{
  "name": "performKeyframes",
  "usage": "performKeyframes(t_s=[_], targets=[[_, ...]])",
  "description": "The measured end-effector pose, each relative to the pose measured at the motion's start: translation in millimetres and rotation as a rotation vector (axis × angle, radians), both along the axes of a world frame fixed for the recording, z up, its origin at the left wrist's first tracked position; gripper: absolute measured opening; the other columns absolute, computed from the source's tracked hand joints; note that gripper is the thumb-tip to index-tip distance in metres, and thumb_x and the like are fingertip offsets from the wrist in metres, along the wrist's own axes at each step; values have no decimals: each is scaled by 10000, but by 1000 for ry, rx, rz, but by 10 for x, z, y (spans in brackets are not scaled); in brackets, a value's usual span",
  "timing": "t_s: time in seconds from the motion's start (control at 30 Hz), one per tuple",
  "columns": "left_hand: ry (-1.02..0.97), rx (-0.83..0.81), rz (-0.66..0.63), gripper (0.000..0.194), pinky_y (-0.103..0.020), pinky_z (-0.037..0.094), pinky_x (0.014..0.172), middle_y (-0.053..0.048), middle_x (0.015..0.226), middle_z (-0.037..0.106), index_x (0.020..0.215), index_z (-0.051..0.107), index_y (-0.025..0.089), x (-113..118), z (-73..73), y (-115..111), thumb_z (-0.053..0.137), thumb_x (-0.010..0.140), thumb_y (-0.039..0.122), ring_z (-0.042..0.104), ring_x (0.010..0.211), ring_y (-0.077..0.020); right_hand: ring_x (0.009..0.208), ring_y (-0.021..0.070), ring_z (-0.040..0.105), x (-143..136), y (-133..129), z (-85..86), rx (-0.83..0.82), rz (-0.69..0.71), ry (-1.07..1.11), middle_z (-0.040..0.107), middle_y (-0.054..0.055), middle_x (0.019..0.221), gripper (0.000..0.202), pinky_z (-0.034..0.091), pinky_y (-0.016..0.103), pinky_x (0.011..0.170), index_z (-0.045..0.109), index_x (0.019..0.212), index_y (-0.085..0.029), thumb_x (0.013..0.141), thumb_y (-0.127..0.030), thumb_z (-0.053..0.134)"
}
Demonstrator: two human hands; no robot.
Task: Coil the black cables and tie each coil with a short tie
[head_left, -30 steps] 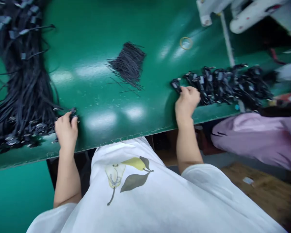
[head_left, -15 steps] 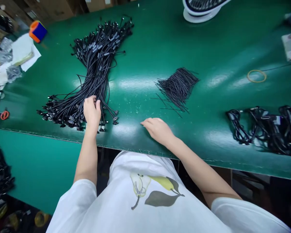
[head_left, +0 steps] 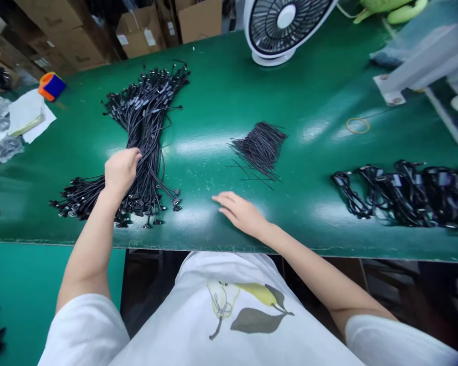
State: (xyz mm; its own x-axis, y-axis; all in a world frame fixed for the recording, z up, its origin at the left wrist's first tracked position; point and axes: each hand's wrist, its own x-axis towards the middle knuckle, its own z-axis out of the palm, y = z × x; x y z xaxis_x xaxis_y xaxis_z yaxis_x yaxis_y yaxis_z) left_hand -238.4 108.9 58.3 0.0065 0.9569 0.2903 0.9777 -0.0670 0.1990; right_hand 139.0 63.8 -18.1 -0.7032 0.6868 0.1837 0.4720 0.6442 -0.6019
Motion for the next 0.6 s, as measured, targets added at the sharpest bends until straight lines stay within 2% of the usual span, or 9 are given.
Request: performKeyframes(t_s=[0.07, 0.13, 0.2, 0.27, 0.33, 0.43, 0.5, 0.6], targets=[[9, -43, -142, 294, -391, 425, 816, -107, 860, 669, 999, 674, 216, 193, -62, -305, 465, 941, 416, 599, 838, -280, 1299, 224, 488, -240, 150, 194, 82, -60, 125, 504, 167, 1405, 491, 457, 391, 1024, 412, 1439, -157, 973, -297, 475], [8, -35, -235, 276, -369, 431, 739, -96, 800, 679, 958, 676, 212, 300, -125, -599, 461, 952, 384, 590, 748, -251, 1381, 248, 392, -608, 322, 364, 182, 21, 126, 439, 170, 1473, 576, 388, 427, 1093, 381, 1454, -153, 940, -353, 550], [4, 29, -271, 259, -353, 432, 707, -91, 790, 694, 948, 670, 200, 292, -141, -836, 447, 965, 331, 578, 699, -225, 1295, 252, 473, -1006, 452, 498, 238, 189, 8, 561, 153, 1350, 419, 343, 460, 1104, 510, 1332, -146, 948, -312, 543], [37, 56, -258, 249, -348, 439, 729, -92, 815, 702, 957, 664, 192, 154, -94, -980, 437, 970, 293, 582, 713, -216, 1080, 223, 588, -1333, 470, 627, 258, 338, -108, 674, 121, 1109, 253, 391, 436, 1016, 608, 1146, -133, 988, -220, 431], [114, 10, -177, 264, -359, 441, 796, -100, 888, 705, 980, 662, 192, -101, -15, -1010, 417, 975, 291, 600, 807, -229, 922, 203, 606, -1532, 345, 776, 303, 431, -97, 688, 98, 968, 306, 430, 368, 856, 623, 1053, -136, 998, -152, 323], [197, -156, 70, 304, -385, 413, 921, -126, 1119, 673, 1033, 653, 177, -594, 44, -876, 386, 980, 311, 573, 1044, -263, 850, 201, 596, -1613, -10, 1000, 338, 502, 66, 680, 84, 922, 303, 372, 310, 683, 615, 1029, -148, 992, -164, 314], [198, -260, 196, 311, -376, 416, 905, -137, 1134, 663, 1035, 651, 154, -881, 9, -730, 374, 974, 280, 571, 1050, -264, 781, 186, 591, -1584, -211, 1079, 201, 494, 101, 677, 68, 859, 272, 326, 292, 633, 615, 979, -152, 999, -226, 354], [196, -309, 328, 298, -341, 417, 794, -134, 1067, 668, 1061, 639, 149, -1102, -61, -540, 375, 963, 244, 595, 944, -252, 749, 149, 582, -1477, -267, 1038, -175, 356, 156, 675, 38, 841, 264, 318, 256, 645, 619, 903, -163, 999, -260, 394]])
